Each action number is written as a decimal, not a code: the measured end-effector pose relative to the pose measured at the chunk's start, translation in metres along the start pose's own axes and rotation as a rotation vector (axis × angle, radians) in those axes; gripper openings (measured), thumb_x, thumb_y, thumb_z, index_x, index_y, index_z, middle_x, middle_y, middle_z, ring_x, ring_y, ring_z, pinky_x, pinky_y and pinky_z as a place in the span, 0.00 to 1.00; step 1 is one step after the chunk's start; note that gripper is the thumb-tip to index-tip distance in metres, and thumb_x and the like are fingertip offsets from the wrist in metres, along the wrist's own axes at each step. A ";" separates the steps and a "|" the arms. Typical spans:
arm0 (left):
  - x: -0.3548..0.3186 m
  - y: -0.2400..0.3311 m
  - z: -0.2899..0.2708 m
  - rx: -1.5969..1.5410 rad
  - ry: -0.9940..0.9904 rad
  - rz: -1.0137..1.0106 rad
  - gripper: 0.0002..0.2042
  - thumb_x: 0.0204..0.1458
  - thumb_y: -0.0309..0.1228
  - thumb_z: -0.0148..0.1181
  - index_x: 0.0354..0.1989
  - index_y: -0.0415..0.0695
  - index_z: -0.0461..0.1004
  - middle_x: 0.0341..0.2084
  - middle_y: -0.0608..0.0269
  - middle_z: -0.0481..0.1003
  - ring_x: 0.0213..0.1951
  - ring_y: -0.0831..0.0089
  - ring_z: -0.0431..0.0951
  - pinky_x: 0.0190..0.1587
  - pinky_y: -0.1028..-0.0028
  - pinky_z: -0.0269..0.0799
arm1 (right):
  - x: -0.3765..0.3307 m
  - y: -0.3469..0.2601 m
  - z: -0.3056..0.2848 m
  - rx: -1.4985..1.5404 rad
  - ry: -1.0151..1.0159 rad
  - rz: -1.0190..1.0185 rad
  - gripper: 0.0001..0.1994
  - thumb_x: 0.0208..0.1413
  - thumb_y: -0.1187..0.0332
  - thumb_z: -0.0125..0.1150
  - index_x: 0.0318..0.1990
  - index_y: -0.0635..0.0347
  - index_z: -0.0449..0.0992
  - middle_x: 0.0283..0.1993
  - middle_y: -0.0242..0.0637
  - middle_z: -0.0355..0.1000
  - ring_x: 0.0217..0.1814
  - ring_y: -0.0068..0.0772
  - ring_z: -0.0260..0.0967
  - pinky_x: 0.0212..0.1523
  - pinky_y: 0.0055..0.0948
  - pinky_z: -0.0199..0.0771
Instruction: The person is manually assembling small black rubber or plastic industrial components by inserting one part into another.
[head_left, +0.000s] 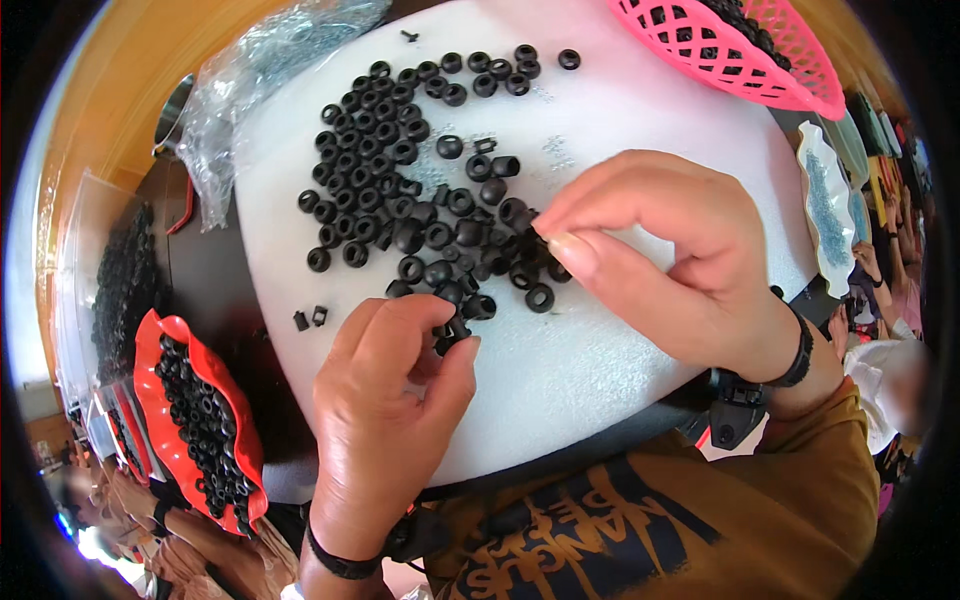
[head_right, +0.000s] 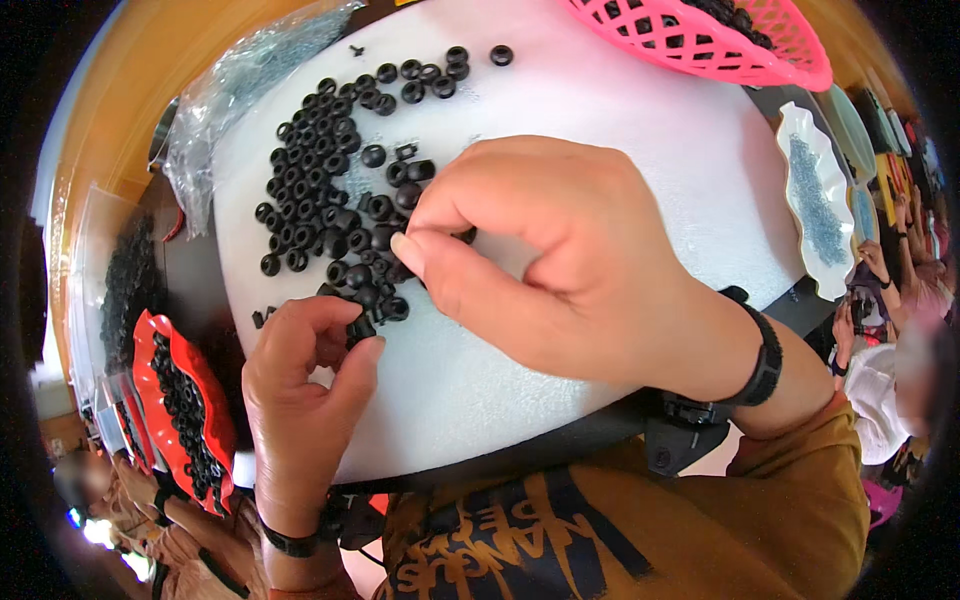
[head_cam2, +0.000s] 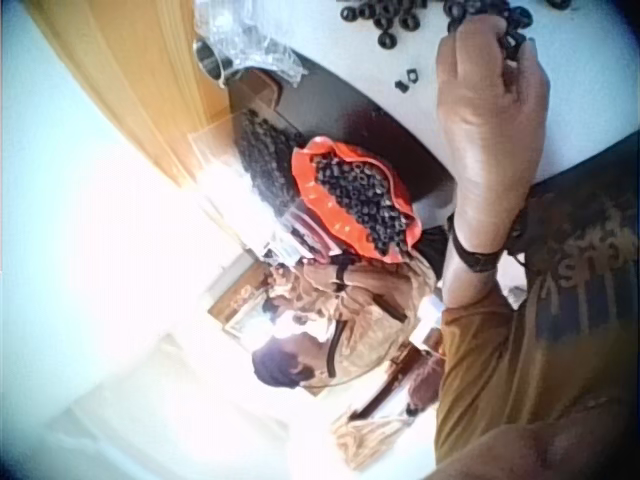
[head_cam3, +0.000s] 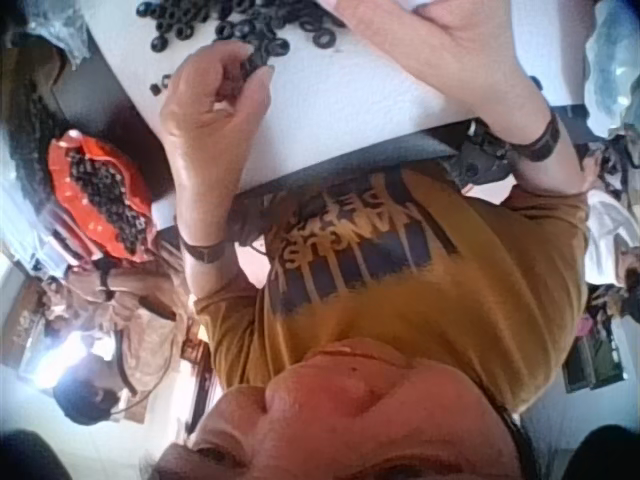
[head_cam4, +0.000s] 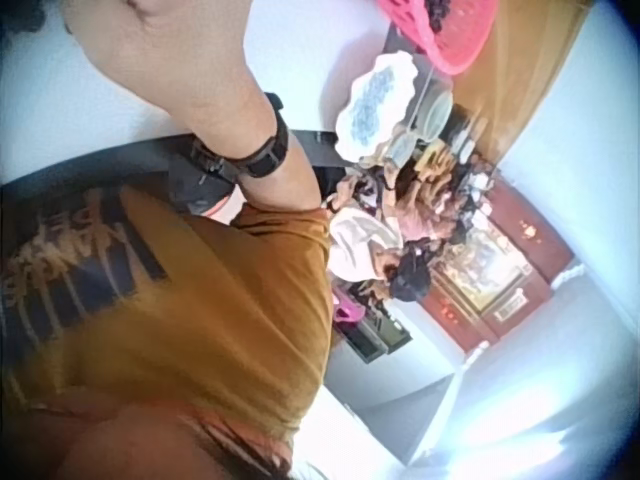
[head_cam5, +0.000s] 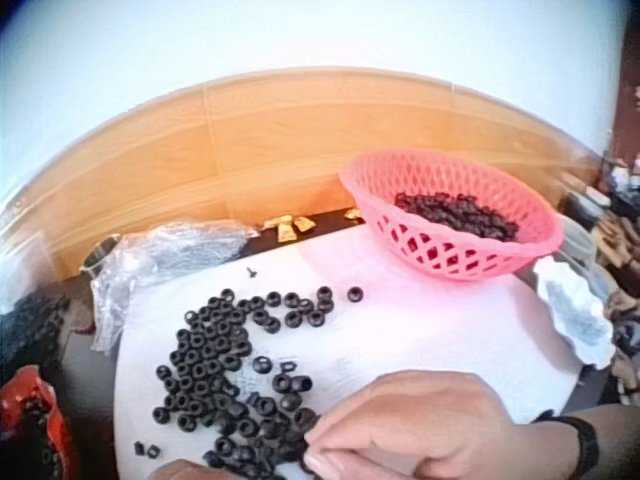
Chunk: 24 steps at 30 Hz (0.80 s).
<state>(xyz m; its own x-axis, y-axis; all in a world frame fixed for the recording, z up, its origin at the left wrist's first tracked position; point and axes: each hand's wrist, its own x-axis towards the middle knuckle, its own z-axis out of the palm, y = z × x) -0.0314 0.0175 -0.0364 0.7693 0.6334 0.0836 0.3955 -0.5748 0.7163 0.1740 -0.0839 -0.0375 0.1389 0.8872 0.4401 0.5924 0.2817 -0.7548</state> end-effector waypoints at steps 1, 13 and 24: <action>0.003 0.006 0.003 0.066 0.004 0.000 0.14 0.42 0.20 0.66 0.39 0.39 0.73 0.26 0.59 0.71 0.21 0.73 0.72 0.23 0.76 0.71 | 0.000 0.005 0.000 0.005 0.007 0.050 0.03 0.51 0.79 0.57 0.33 0.68 0.76 0.33 0.41 0.76 0.32 0.30 0.72 0.34 0.24 0.70; -0.002 -0.030 -0.005 -0.042 0.372 -0.170 0.05 0.50 0.23 0.60 0.34 0.37 0.74 0.23 0.66 0.70 0.22 0.82 0.67 0.26 0.85 0.61 | 0.000 0.014 0.002 0.097 0.147 0.128 0.04 0.51 0.80 0.56 0.32 0.64 0.76 0.32 0.35 0.74 0.30 0.27 0.69 0.33 0.24 0.68; -0.003 -0.033 -0.019 -0.219 0.591 -0.087 0.04 0.54 0.24 0.56 0.34 0.36 0.73 0.21 0.72 0.66 0.20 0.88 0.59 0.22 0.86 0.51 | 0.035 -0.025 -0.011 0.085 -0.232 -0.013 0.12 0.59 0.55 0.54 0.46 0.47 0.72 0.36 0.32 0.73 0.35 0.32 0.68 0.33 0.31 0.66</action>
<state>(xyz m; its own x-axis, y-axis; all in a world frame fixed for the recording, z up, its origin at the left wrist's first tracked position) -0.0560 0.0447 -0.0476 0.3069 0.8882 0.3420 0.2839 -0.4284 0.8578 0.1728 -0.0638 0.0024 -0.0595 0.9407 0.3339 0.5227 0.3144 -0.7924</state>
